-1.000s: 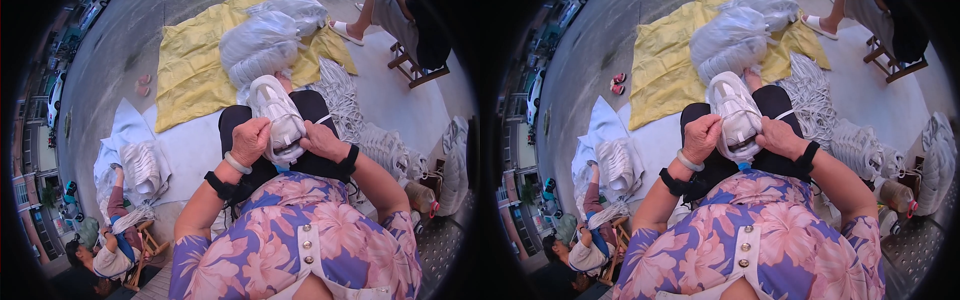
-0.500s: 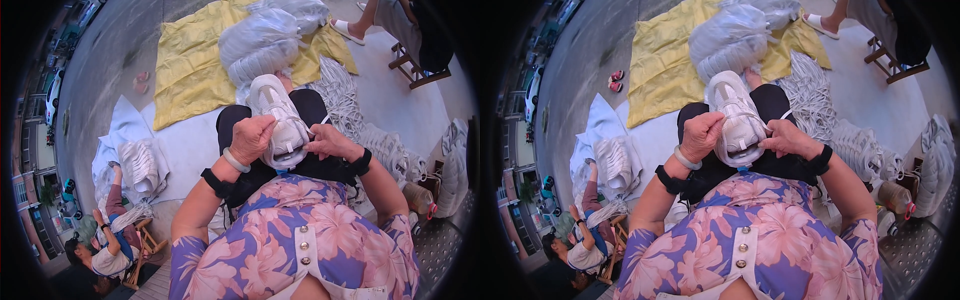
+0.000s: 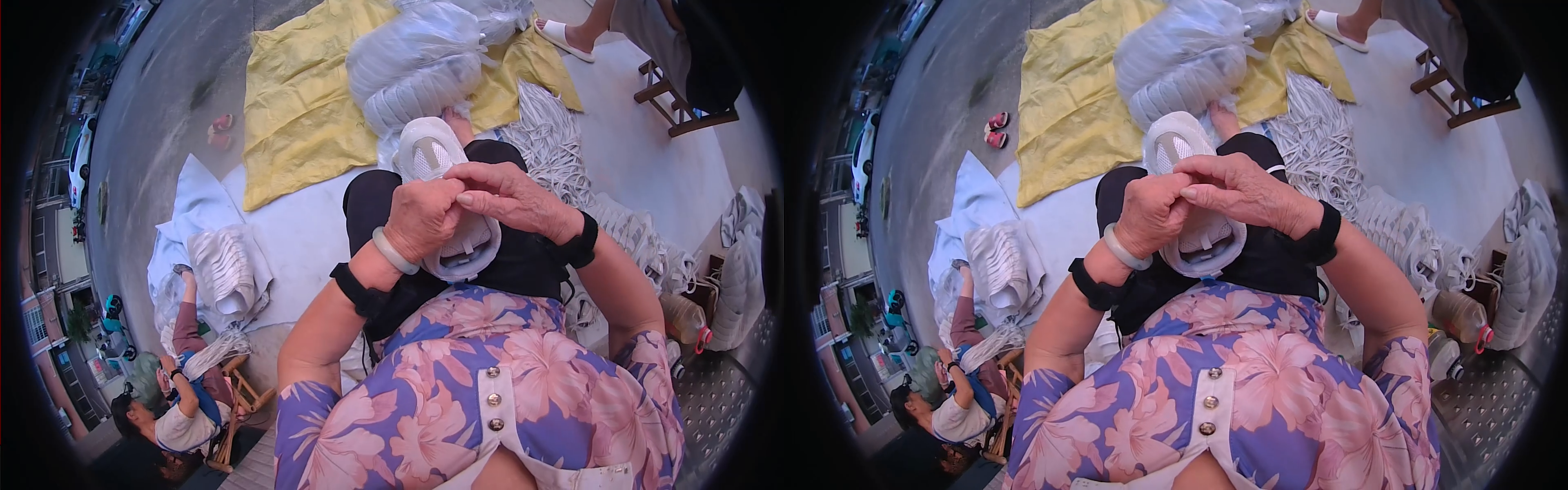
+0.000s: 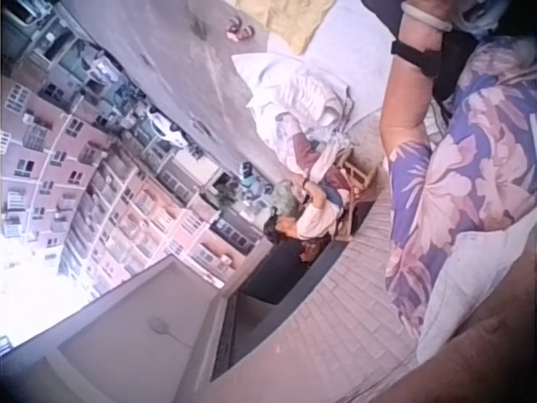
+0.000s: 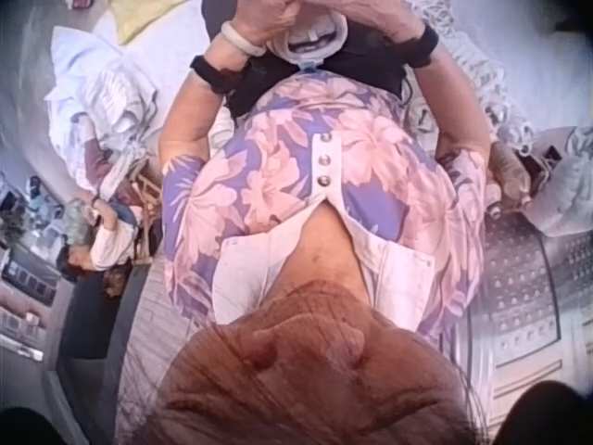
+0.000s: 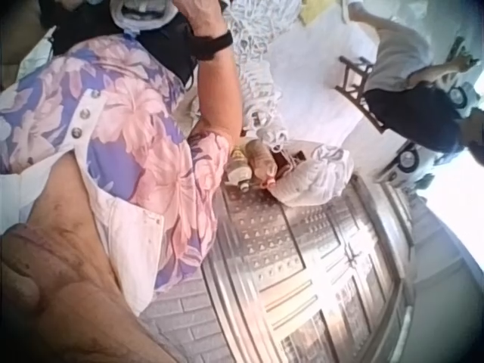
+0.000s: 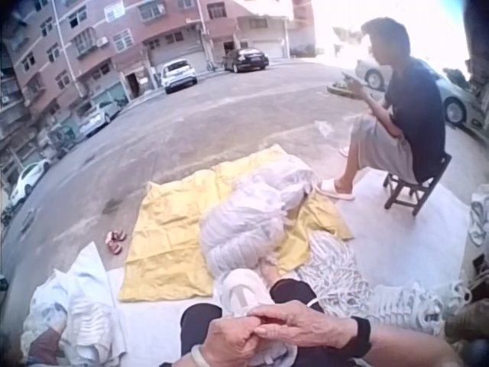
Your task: Insert and thread a white shoelace through the eyelets of a white sneaker.
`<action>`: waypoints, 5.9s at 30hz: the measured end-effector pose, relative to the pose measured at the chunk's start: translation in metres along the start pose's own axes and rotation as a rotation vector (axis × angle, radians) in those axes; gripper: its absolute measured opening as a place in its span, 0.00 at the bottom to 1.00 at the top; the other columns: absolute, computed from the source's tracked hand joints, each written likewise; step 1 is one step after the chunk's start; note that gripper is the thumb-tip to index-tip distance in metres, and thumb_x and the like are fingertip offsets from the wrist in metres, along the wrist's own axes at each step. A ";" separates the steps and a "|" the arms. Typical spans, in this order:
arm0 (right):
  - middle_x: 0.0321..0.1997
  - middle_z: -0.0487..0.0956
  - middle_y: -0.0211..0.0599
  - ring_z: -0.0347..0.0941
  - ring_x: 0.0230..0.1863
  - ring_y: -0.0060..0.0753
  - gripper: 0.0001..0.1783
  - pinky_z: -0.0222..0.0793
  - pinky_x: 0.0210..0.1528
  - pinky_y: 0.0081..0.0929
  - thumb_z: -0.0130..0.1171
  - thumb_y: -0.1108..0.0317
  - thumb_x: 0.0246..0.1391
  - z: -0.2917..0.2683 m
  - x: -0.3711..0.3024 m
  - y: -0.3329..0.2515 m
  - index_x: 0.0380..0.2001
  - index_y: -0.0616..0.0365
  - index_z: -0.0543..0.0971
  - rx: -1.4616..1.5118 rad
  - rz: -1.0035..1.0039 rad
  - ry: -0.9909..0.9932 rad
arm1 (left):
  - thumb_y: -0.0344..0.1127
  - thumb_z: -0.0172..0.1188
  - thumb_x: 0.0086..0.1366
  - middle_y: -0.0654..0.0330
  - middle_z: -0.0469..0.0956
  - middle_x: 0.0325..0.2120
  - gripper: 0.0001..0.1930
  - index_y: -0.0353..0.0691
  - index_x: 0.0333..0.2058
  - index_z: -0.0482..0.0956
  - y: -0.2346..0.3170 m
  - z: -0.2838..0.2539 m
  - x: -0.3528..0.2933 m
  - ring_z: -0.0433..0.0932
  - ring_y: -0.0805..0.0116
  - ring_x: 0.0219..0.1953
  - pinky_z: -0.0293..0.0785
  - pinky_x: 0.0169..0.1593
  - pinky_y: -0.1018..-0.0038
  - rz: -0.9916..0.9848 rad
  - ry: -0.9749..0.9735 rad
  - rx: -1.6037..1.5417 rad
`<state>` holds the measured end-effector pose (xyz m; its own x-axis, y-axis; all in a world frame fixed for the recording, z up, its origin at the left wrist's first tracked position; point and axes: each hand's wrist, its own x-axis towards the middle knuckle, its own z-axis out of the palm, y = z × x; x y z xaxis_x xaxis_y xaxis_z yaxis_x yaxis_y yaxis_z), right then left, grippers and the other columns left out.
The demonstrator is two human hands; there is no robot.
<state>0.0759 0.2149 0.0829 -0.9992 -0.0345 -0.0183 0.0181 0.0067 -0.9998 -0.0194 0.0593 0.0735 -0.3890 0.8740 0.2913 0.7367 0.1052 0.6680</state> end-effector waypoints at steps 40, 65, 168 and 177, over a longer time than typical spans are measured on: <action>0.19 0.73 0.52 0.73 0.27 0.53 0.09 0.65 0.31 0.44 0.51 0.67 0.47 -0.005 0.030 0.039 0.23 0.63 0.74 -0.908 0.108 0.152 | 0.33 0.64 0.50 0.69 0.68 0.22 0.11 0.37 0.29 0.71 -0.040 0.021 -0.014 0.64 0.82 0.24 0.65 0.29 0.84 -0.699 0.070 -0.403; 0.22 0.75 0.49 0.74 0.29 0.50 0.07 0.68 0.31 0.40 0.51 0.68 0.44 -0.023 0.043 0.032 0.22 0.61 0.75 -0.686 0.279 -0.103 | 0.31 0.62 0.47 0.64 0.69 0.17 0.12 0.38 0.29 0.69 -0.044 0.027 -0.012 0.67 0.74 0.19 0.68 0.26 0.76 -0.625 0.058 -0.440; 0.24 0.72 0.39 0.73 0.25 0.44 0.04 0.70 0.25 0.34 0.53 0.69 0.52 -0.250 -0.246 -0.205 0.32 0.55 0.72 -1.978 0.051 0.959 | 0.41 0.50 0.60 0.50 0.75 0.27 0.10 0.42 0.32 0.74 -0.177 -0.399 -0.149 0.75 0.56 0.26 0.70 0.30 0.66 -0.597 0.355 1.249; 0.28 0.75 0.42 0.74 0.31 0.46 0.07 0.72 0.32 0.34 0.51 0.66 0.55 -0.279 -0.263 -0.269 0.34 0.56 0.75 -2.104 -0.044 1.180 | 0.42 0.48 0.62 0.52 0.78 0.30 0.13 0.40 0.34 0.77 -0.148 -0.493 -0.205 0.76 0.55 0.31 0.72 0.34 0.67 -0.733 0.472 1.326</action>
<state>0.3239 0.5005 0.3588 -0.6053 0.2725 0.7479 0.7055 0.6188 0.3455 -0.3215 -0.3695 0.2528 -0.8053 0.2564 0.5346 0.1609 0.9623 -0.2191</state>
